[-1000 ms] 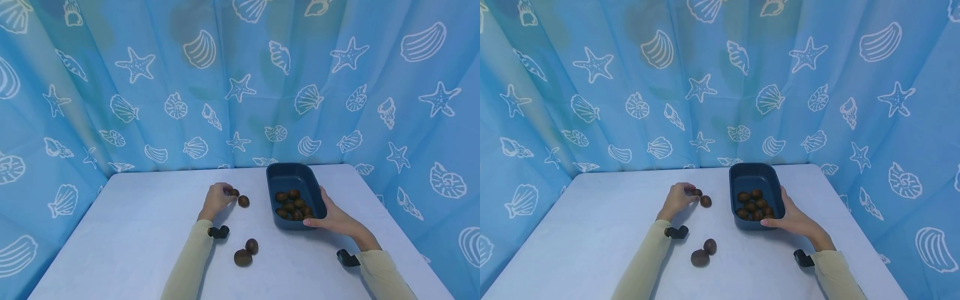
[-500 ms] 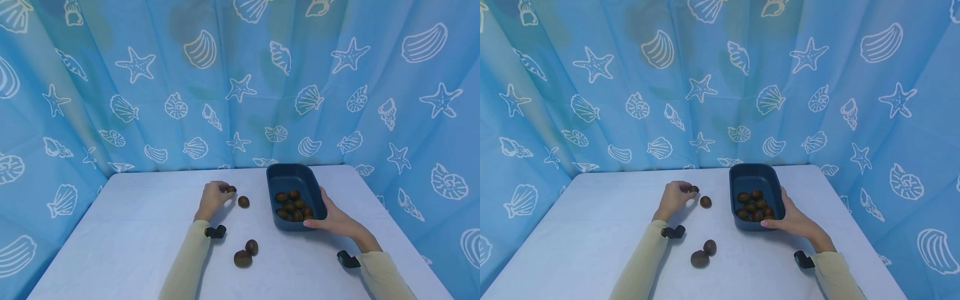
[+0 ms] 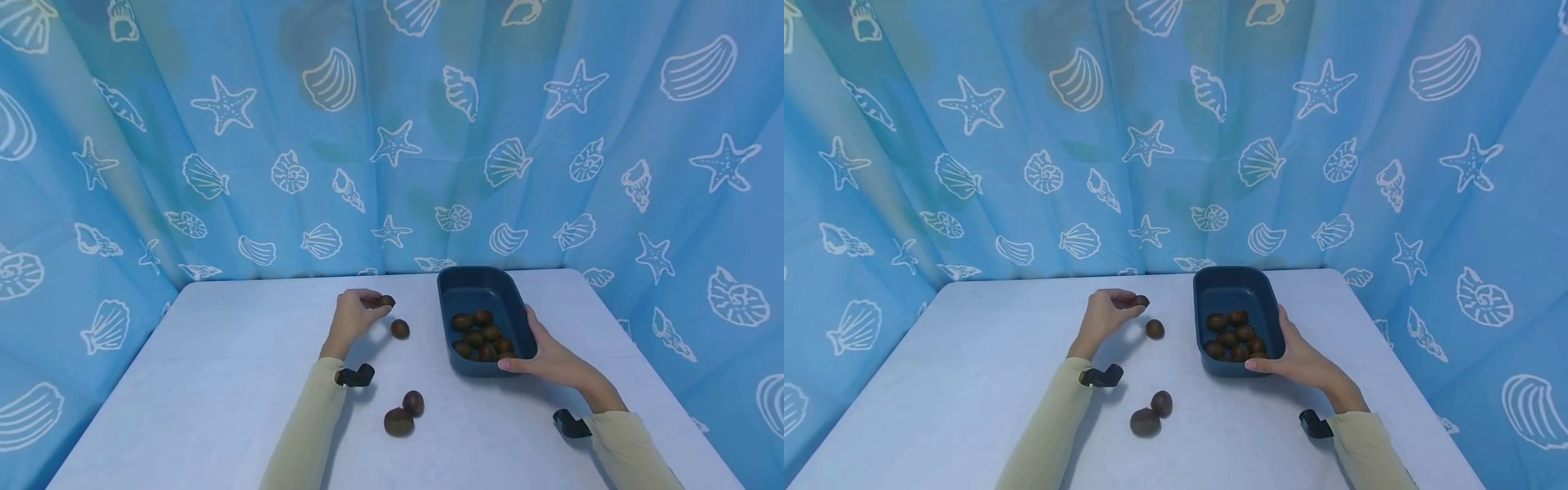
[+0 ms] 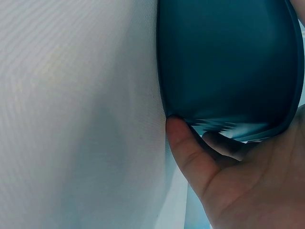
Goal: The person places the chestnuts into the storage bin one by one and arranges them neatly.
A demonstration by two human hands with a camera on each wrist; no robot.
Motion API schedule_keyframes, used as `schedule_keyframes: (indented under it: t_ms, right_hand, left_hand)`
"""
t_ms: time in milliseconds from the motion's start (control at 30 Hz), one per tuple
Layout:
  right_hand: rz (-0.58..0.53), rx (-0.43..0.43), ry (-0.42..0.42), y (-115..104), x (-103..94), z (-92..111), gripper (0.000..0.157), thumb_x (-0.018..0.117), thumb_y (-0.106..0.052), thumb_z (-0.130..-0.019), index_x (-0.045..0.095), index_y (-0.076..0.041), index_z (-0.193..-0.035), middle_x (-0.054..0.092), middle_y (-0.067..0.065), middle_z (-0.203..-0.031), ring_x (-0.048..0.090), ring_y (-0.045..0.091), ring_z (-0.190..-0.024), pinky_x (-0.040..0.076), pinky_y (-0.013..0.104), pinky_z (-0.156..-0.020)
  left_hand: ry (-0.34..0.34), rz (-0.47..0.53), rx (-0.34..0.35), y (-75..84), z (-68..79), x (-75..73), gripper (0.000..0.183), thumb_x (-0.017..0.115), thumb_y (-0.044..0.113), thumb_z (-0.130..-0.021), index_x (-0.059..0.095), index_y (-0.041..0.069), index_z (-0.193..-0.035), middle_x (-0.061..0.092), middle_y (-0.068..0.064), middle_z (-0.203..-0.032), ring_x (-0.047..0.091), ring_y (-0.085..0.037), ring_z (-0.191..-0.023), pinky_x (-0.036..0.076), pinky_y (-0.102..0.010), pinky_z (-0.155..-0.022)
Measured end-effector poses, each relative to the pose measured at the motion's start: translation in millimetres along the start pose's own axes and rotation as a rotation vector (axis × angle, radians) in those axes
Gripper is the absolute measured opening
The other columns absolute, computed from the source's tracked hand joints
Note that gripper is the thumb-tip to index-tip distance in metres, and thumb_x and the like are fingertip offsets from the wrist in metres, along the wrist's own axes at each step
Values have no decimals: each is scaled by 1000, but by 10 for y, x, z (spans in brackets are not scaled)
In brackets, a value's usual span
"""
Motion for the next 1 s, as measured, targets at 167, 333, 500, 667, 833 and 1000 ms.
schedule_keyframes:
  t_ms: [167,333,500,667,833,1000]
  right_hand:
    - [69,122,-13,-11,-6,22,128,79,-41,-86,-18,-12,-164,1,30,-171,14,59,-153,25,81,-112]
    - [90,140,-16,-8,-1,23,129,79,-44,-85,-18,-12,-164,-2,31,-171,11,60,-153,22,82,-112]
    - [90,150,-18,-20,-6,32,129,78,-44,-86,-19,-11,-163,-3,31,-171,10,60,-153,21,82,-113]
    - [93,163,-20,-21,-2,36,129,78,-45,-86,-20,-11,-163,-4,31,-171,9,61,-153,20,82,-113]
    - [87,136,-9,-14,-12,28,128,78,-44,-86,-19,-12,-164,-2,30,-171,11,60,-153,22,82,-113]
    - [92,136,-6,2,-8,31,128,78,-44,-86,-18,-12,-164,-2,31,-171,12,60,-152,21,82,-112]
  left_hand:
    - [-23,21,12,105,30,8,33,82,25,-88,75,8,-116,78,-8,-109,73,-23,-102,59,-41,-90]
    - [-15,33,47,188,62,10,33,82,25,-88,75,9,-115,78,-8,-108,73,-22,-100,60,-40,-87]
    - [-20,44,76,284,64,45,32,82,25,-88,75,8,-115,78,-8,-108,73,-22,-99,61,-41,-88]
    - [-39,56,95,415,58,80,32,81,27,-89,75,9,-115,78,-7,-108,73,-22,-100,61,-42,-92]
    - [-53,74,129,535,25,131,32,81,26,-89,76,8,-115,79,-8,-107,74,-22,-98,61,-41,-91]
    - [-86,78,156,628,4,213,32,81,26,-88,76,6,-114,80,-8,-105,75,-21,-96,62,-38,-86]
Point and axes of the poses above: each hand's wrist, its own z-axis away from the middle knuckle, its own x-axis out of the palm, y = z × x, the point moved 3 cm from there along -z, towards the middle knuckle
